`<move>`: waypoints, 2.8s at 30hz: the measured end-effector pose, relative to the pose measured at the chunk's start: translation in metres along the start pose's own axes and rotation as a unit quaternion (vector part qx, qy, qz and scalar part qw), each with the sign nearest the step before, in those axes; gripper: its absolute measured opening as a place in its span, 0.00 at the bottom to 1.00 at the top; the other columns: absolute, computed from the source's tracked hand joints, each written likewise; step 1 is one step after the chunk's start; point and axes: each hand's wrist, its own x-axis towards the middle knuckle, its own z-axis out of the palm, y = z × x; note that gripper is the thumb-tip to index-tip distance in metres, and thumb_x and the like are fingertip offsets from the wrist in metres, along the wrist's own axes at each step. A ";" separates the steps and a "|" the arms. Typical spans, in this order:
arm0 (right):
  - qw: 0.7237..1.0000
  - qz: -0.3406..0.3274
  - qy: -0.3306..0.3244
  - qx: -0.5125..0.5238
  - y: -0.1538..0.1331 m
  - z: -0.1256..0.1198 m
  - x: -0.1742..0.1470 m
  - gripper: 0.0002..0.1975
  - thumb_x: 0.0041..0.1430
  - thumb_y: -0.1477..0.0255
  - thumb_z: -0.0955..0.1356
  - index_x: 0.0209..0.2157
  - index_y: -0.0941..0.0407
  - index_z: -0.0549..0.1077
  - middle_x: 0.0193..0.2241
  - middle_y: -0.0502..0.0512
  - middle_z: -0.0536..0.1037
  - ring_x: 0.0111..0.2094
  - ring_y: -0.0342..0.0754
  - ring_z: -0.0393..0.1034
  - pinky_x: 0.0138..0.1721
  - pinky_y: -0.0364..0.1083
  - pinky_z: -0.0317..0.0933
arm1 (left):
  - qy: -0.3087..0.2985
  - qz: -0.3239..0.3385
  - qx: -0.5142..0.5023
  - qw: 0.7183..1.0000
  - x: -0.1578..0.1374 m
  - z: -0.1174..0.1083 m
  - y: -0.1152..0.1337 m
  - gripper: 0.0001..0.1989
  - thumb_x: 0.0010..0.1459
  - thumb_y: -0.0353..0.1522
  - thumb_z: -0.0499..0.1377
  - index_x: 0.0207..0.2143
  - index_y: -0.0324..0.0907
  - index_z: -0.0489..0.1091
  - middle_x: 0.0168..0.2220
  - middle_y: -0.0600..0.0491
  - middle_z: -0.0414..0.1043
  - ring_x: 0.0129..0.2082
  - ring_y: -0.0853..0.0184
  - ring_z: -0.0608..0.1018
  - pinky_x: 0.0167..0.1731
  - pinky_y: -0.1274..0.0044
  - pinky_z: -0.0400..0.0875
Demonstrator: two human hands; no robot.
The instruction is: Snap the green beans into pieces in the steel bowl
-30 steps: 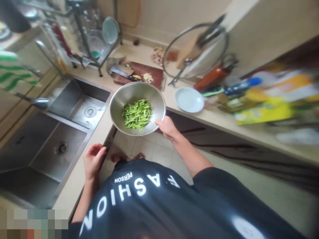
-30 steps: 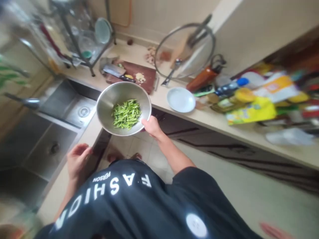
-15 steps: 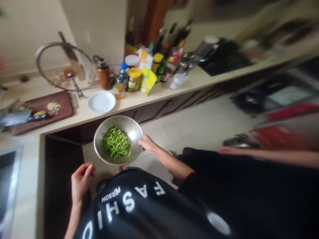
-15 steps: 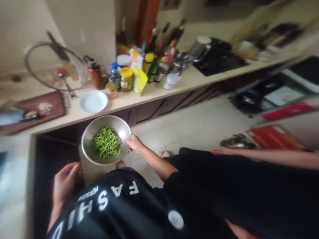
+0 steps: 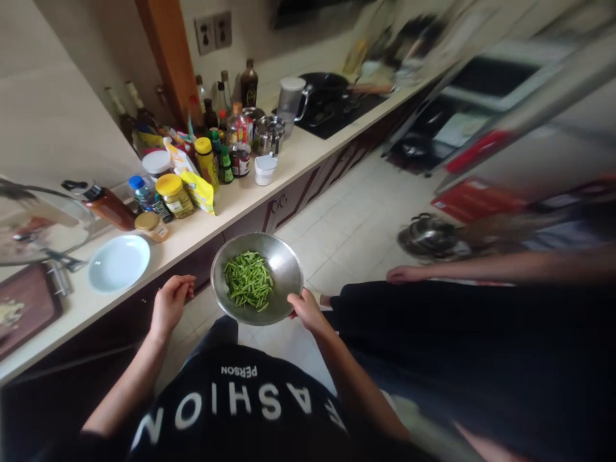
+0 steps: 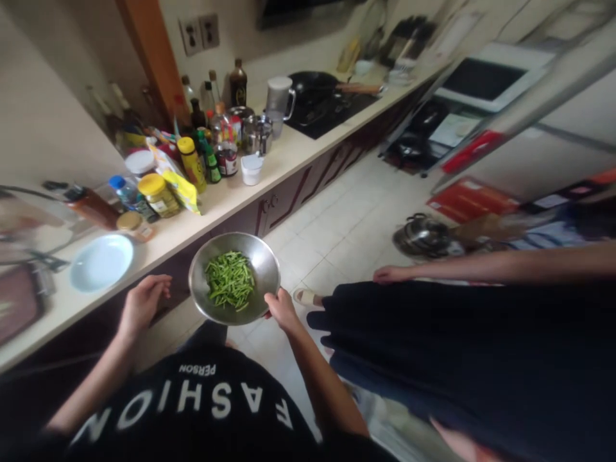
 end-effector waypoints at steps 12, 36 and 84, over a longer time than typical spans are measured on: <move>0.992 -0.026 -0.118 -0.040 -0.106 -0.087 0.112 0.14 0.58 0.62 0.64 0.38 0.58 0.71 0.25 0.55 0.79 0.22 0.48 0.75 0.21 0.43 0.66 | -0.112 -0.266 -0.234 0.928 0.121 0.132 0.026 0.19 0.34 0.26 0.65 0.34 0.37 0.70 0.23 0.55 0.74 0.23 0.66 0.75 0.25 0.76 0.71; 0.418 -0.665 -0.252 -0.565 -0.280 -0.112 0.428 0.20 0.69 0.79 0.54 0.53 0.56 0.71 0.52 0.62 0.73 0.45 0.52 0.61 0.37 0.48 0.62 | 0.253 -0.365 -0.295 0.846 0.096 0.260 0.081 0.10 0.37 0.28 0.62 0.26 0.38 0.67 0.17 0.59 0.66 0.18 0.73 0.68 0.20 0.82 0.63; 0.866 -0.291 -0.307 -0.267 -0.213 -0.112 0.398 0.15 0.58 0.62 0.68 0.43 0.54 0.67 0.27 0.49 0.79 0.23 0.44 0.73 0.29 0.41 0.65 | 0.405 -0.352 -0.312 0.784 0.082 0.312 0.115 0.17 0.37 0.25 0.61 0.35 0.35 0.71 0.23 0.53 0.74 0.18 0.70 0.73 0.18 0.81 0.70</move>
